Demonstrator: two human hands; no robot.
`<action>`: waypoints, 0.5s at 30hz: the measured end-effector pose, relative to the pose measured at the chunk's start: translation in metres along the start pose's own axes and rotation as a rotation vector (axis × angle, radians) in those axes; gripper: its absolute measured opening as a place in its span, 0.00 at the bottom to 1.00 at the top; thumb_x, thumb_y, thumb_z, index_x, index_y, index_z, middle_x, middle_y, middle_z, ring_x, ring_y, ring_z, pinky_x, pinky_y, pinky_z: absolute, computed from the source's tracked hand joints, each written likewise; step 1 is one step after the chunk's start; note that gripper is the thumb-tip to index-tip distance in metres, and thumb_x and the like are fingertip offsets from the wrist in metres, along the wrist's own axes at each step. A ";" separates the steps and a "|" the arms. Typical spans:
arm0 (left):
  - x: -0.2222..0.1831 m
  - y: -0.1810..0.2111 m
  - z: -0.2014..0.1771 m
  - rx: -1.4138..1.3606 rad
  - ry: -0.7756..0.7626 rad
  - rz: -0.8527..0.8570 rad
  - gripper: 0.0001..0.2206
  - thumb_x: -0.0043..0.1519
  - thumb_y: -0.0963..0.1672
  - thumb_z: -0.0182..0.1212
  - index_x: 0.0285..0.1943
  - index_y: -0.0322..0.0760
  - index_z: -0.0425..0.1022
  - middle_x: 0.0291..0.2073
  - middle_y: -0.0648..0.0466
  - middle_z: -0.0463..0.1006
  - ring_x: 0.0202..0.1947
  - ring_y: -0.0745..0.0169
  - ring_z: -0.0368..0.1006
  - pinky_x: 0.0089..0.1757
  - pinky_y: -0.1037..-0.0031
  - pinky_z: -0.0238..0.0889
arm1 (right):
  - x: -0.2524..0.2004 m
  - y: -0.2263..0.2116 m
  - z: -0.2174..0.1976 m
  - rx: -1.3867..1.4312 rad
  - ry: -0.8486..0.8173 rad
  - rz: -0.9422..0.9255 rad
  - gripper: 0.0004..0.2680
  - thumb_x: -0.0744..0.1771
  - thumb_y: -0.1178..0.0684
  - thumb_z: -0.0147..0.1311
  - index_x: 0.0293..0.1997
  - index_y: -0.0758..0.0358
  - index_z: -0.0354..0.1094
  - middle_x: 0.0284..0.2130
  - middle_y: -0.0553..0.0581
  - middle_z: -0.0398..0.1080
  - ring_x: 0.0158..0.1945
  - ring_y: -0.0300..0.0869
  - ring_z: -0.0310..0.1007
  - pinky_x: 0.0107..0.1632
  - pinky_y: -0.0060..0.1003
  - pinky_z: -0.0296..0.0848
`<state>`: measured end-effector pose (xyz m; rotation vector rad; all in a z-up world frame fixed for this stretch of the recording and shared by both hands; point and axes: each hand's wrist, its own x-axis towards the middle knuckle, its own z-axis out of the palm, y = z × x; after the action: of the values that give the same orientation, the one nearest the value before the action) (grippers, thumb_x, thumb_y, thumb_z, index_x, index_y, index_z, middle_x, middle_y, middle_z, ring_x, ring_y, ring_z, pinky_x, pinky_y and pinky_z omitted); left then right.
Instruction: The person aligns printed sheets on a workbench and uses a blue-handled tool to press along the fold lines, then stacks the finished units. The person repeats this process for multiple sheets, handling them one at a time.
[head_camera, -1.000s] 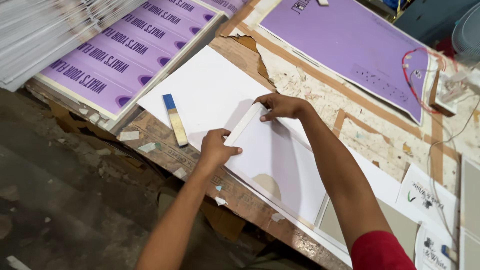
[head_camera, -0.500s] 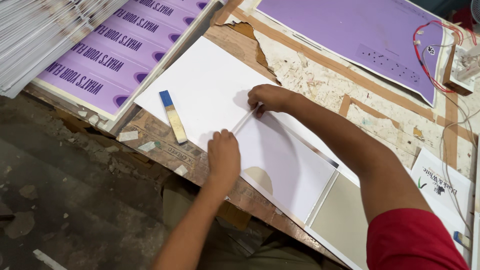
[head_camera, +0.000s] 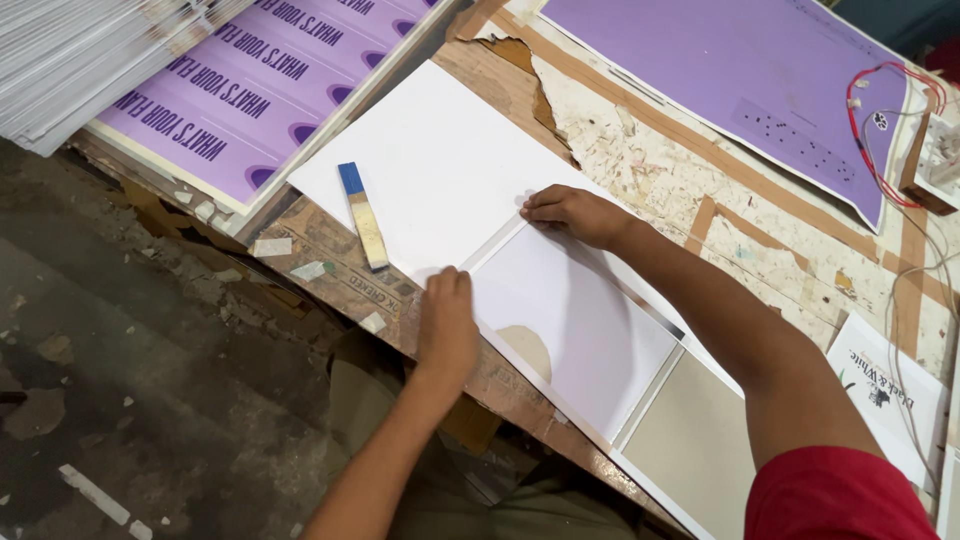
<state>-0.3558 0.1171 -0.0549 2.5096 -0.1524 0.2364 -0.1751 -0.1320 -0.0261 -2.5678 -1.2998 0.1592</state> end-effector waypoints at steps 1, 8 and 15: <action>0.002 -0.006 -0.005 -0.008 0.072 0.003 0.24 0.50 0.31 0.56 0.59 0.20 0.72 0.58 0.35 0.70 0.60 0.41 0.63 0.60 0.59 0.55 | 0.003 -0.001 -0.003 0.013 -0.009 0.020 0.12 0.66 0.61 0.58 0.56 0.59 0.76 0.57 0.57 0.72 0.61 0.48 0.69 0.64 0.38 0.68; -0.003 -0.036 -0.022 -0.155 0.022 0.105 0.18 0.58 0.35 0.57 0.58 0.18 0.73 0.48 0.39 0.72 0.52 0.43 0.63 0.57 0.58 0.57 | 0.007 -0.024 -0.019 0.090 -0.106 0.201 0.13 0.66 0.62 0.58 0.57 0.60 0.73 0.49 0.57 0.75 0.55 0.48 0.72 0.61 0.37 0.72; -0.020 -0.022 -0.015 0.213 0.009 0.244 0.10 0.58 0.36 0.58 0.46 0.23 0.80 0.48 0.47 0.75 0.48 0.51 0.67 0.52 0.61 0.61 | 0.002 -0.032 -0.011 -0.053 -0.028 0.186 0.13 0.65 0.62 0.54 0.54 0.58 0.75 0.54 0.55 0.73 0.60 0.49 0.69 0.65 0.44 0.64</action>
<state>-0.3735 0.1443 -0.0594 2.6982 -0.4531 0.3800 -0.1961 -0.1145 -0.0067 -2.7392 -1.0864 0.1990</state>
